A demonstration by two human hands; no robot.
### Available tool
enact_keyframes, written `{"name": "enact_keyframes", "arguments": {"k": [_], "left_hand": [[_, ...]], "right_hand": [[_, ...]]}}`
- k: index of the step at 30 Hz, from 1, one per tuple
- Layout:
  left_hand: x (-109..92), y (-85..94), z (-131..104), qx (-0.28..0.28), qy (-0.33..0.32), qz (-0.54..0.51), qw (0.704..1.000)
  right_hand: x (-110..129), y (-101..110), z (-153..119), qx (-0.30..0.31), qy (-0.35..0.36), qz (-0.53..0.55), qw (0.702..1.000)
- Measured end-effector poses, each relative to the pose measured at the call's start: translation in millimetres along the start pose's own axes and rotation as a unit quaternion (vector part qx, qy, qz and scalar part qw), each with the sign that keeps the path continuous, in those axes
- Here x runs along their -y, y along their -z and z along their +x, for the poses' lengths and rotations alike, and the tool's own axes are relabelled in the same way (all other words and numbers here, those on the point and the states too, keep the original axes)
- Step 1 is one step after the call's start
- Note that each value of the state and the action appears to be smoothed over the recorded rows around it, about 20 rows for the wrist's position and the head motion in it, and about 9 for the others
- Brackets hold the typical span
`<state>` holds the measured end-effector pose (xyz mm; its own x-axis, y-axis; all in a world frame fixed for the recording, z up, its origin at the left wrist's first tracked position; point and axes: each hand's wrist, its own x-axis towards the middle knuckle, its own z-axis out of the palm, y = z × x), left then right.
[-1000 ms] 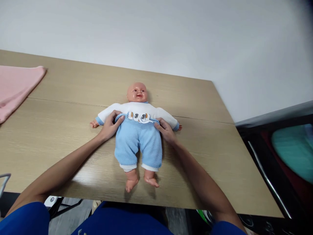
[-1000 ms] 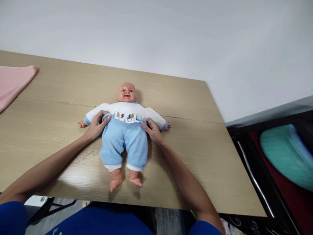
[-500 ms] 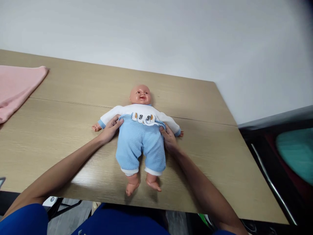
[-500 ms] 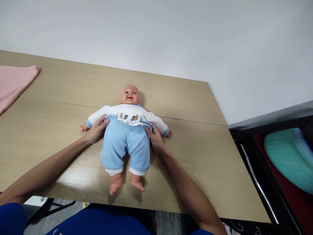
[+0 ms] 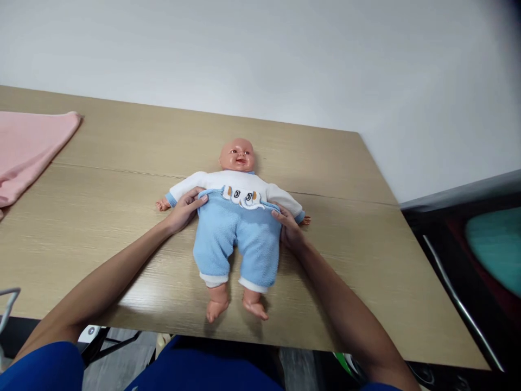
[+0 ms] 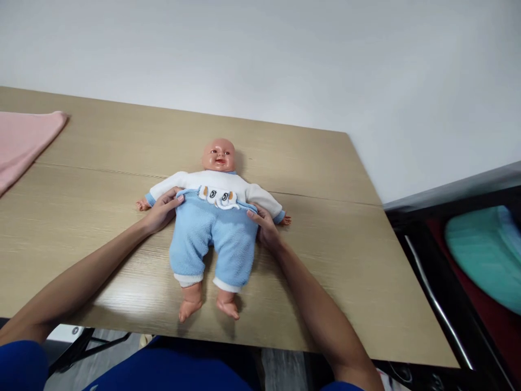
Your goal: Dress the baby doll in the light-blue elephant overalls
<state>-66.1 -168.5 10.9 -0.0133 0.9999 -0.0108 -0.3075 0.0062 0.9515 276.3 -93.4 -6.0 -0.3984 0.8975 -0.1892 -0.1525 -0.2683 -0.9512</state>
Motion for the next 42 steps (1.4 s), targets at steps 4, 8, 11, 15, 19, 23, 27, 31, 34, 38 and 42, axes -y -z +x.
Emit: {"name": "enact_keyframes", "arguments": {"k": [4, 8, 11, 15, 19, 23, 27, 31, 34, 38, 42], "left_hand": [[-3, -2.1, -2, 0.000, -0.001, -0.015, 1.000], [-1, -1.7, -4, -0.010, -0.032, 0.003, 0.999], [3, 0.0, -3, -0.008, -0.049, 0.027, 0.998], [8, 2.3, -1, -0.013, -0.054, 0.055, 0.997], [10, 3.5, 0, -0.023, -0.059, 0.069, 0.996], [11, 3.8, -1, -0.037, -0.065, 0.077, 0.994], [12, 3.5, -1, -0.067, -0.081, 0.086, 0.991], [11, 0.1, -2, -0.087, -0.095, 0.079, 0.989], [7, -4.8, -3, -0.097, -0.113, 0.086, 0.985], [2, -10.1, -7, -0.119, -0.196, 0.147, 0.962], [0, -11.2, -15, -0.145, -0.255, 0.209, 0.933]], "right_hand": [[0, -1, -1, 0.011, 0.010, 0.006, 1.000], [-3, -6, -1, -0.016, 0.080, 0.001, 0.997], [-4, -9, -1, -0.046, 0.144, -0.020, 0.988], [-5, -11, 5, -0.075, 0.161, -0.090, 0.980], [-8, -16, 9, -0.089, 0.181, -0.148, 0.968], [-12, -22, 4, -0.139, 0.231, -0.189, 0.944], [-10, -25, -5, -0.201, 0.282, -0.193, 0.918], [8, -31, -14, -0.248, 0.329, -0.222, 0.884], [39, -54, -4, -0.180, 0.321, -0.263, 0.892], [87, -108, 49, 0.046, 0.367, -0.368, 0.853], [102, -166, 128, 0.326, 0.377, -0.505, 0.705]]}}
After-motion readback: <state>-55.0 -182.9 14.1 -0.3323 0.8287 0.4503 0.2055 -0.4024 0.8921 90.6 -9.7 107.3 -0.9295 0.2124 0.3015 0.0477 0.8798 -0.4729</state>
